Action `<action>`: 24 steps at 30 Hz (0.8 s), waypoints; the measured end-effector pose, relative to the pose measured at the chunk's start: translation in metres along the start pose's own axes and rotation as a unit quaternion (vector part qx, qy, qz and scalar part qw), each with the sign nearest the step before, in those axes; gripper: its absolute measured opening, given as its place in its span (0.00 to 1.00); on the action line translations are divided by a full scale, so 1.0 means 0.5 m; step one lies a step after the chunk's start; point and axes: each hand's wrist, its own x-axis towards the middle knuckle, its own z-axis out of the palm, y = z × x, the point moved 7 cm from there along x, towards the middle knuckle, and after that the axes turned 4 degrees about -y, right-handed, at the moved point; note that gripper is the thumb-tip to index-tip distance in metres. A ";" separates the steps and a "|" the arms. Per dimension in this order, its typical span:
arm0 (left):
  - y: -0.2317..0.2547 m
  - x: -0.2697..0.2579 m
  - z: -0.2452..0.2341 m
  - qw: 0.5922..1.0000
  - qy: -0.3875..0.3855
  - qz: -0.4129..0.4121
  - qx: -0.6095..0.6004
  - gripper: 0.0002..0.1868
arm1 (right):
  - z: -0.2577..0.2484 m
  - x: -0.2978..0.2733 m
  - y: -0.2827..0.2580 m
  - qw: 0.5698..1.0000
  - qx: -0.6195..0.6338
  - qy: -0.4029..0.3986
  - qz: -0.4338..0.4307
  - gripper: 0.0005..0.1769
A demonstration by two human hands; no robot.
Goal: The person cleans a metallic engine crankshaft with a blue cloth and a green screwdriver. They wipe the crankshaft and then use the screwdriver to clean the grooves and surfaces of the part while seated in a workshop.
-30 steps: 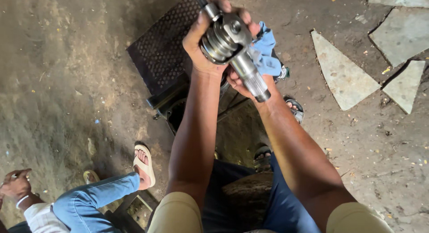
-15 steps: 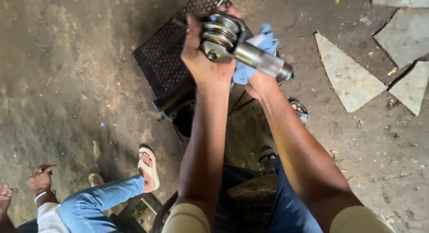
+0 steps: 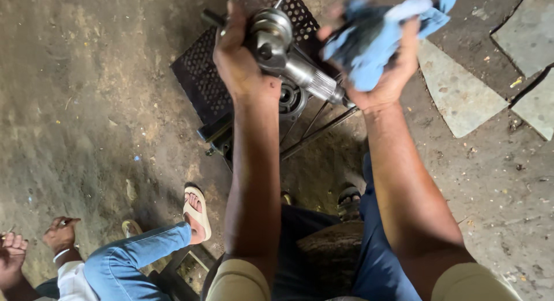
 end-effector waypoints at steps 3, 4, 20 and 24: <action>-0.024 -0.008 0.015 0.996 0.073 -0.037 0.036 0.18 | -0.003 -0.014 0.066 0.983 -0.120 -0.048 0.130 0.32; -0.032 -0.006 0.024 0.995 0.062 -0.043 0.063 0.18 | -0.030 -0.029 0.093 0.962 -0.178 -0.004 0.208 0.33; -0.108 0.025 0.044 0.949 -0.250 -0.149 -0.124 0.48 | -0.077 -0.043 0.136 0.981 -0.037 0.020 0.190 0.15; -0.157 0.057 0.027 0.984 -0.171 0.004 0.039 0.47 | -0.075 -0.034 0.152 0.987 -0.057 0.065 0.137 0.15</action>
